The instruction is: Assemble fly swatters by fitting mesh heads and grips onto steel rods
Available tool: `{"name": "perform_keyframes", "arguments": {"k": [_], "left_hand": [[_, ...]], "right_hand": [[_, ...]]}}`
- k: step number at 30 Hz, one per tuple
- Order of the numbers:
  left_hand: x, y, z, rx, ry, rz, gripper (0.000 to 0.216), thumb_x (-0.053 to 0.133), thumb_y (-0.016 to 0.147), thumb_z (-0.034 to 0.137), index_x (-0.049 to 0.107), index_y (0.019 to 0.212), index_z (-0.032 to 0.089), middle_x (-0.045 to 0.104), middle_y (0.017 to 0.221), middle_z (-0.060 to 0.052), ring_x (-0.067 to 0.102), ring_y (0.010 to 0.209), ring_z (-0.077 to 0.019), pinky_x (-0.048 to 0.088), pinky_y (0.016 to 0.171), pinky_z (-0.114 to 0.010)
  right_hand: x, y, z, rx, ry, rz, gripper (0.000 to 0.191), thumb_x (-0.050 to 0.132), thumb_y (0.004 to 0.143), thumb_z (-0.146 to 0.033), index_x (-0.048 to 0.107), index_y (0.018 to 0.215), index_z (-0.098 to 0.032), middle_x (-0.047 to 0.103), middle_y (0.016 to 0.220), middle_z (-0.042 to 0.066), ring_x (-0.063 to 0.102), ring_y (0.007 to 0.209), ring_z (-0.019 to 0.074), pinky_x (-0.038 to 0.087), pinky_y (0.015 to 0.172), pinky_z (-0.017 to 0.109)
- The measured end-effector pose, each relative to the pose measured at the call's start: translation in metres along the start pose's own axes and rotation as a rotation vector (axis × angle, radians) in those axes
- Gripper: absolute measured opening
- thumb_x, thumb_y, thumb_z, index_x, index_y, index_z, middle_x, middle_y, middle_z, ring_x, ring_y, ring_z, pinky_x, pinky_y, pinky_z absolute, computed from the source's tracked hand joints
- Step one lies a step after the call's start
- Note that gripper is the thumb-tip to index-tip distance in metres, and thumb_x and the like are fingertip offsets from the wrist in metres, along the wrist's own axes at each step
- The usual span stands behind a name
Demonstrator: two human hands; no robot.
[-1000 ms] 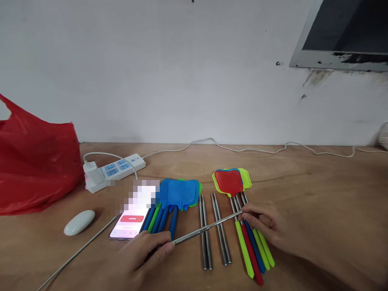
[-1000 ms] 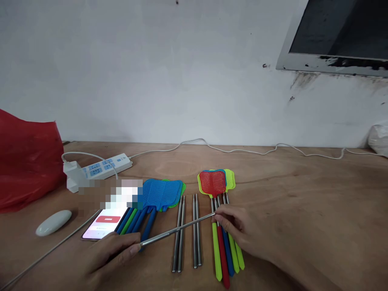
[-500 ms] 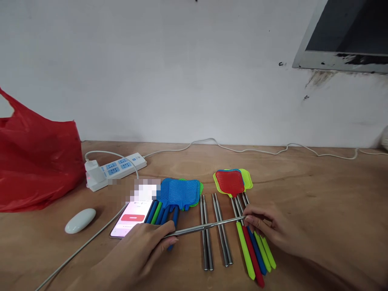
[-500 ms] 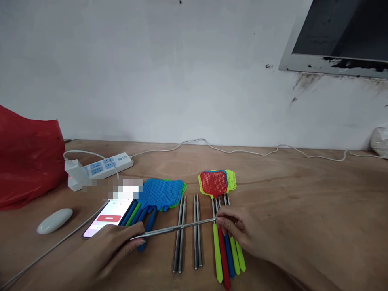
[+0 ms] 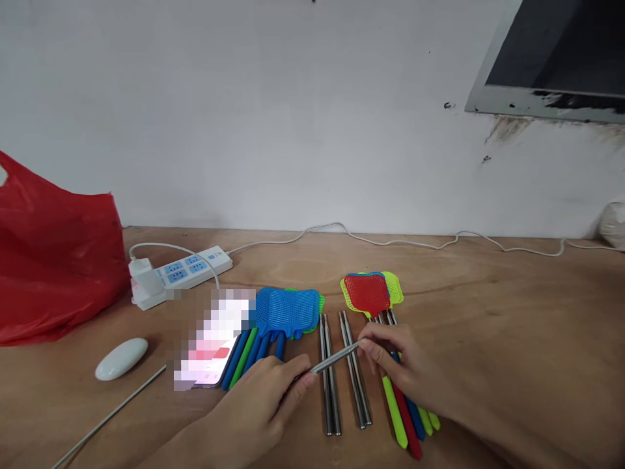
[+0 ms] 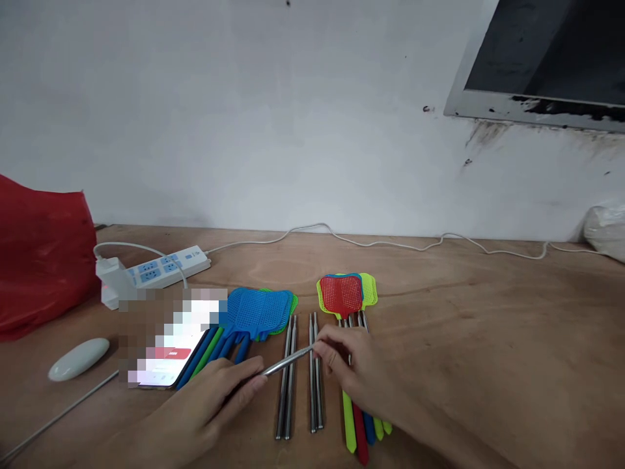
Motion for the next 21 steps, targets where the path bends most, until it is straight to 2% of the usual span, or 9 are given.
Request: {"name": "perform_keyframes", "arguments": {"k": [4,7,9,13,18,21], "left_hand": [[-0.005,0.009,0.008,-0.076,0.111,-0.013,0.042,0.027,0.104,0.036,0.057,0.078,0.021,0.063,0.069,-0.003,0.06,0.063,-0.0211,0.028,0.056,-0.031],[-0.01,0.014,0.005,-0.129,0.209,0.046,0.04,0.029,0.103,0.033,0.06,0.08,0.02,0.066,0.07,-0.005,0.064,0.067,-0.0246,0.027,0.056,-0.032],[-0.01,0.016,0.002,-0.164,0.274,0.053,0.038,0.031,0.102,0.031,0.063,0.084,0.02,0.069,0.074,-0.007,0.067,0.07,-0.0275,0.028,0.057,-0.033],[-0.005,0.024,0.0,-0.202,0.363,0.027,0.036,0.038,0.098,0.029,0.066,0.079,0.018,0.073,0.08,-0.011,0.069,0.076,-0.0306,0.03,0.058,-0.033],[-0.007,0.04,0.008,-0.226,0.331,0.062,0.041,0.044,0.096,0.032,0.067,0.064,0.019,0.068,0.067,-0.009,0.067,0.071,-0.029,0.03,0.055,-0.031],[-0.007,0.046,0.008,-0.231,0.303,0.084,0.045,0.043,0.097,0.034,0.067,0.062,0.019,0.067,0.065,-0.008,0.067,0.07,-0.0278,0.029,0.055,-0.031]], "right_hand": [[-0.004,0.011,0.016,0.081,0.148,0.102,0.04,0.043,0.1,-0.047,0.057,0.074,-0.019,0.048,0.059,-0.004,0.045,0.054,0.0122,0.033,0.051,0.025],[-0.006,0.017,0.032,0.129,0.226,0.205,0.041,0.044,0.097,-0.052,0.063,0.085,-0.018,0.048,0.057,-0.004,0.043,0.05,0.0125,0.032,0.048,0.025],[-0.005,0.019,0.041,0.158,0.249,0.254,0.042,0.045,0.096,-0.054,0.064,0.084,-0.018,0.046,0.054,-0.005,0.042,0.048,0.0126,0.032,0.047,0.025],[-0.001,0.018,0.047,0.139,0.211,0.27,0.042,0.045,0.096,-0.052,0.065,0.08,-0.018,0.045,0.052,-0.005,0.044,0.047,0.0131,0.033,0.048,0.025],[-0.003,0.014,0.042,0.087,0.119,0.293,0.043,0.044,0.097,-0.05,0.064,0.074,-0.019,0.044,0.05,-0.005,0.044,0.046,0.0134,0.032,0.047,0.025],[-0.005,0.014,0.044,0.104,0.111,0.319,0.044,0.045,0.096,-0.05,0.063,0.072,-0.019,0.04,0.05,-0.005,0.041,0.046,0.013,0.031,0.047,0.025]]}}
Point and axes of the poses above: each hand's wrist, its own y-axis towards the middle knuckle, its own x-axis out of the palm, z = x × y, the point moved 4 cm from there along y, towards the middle knuckle
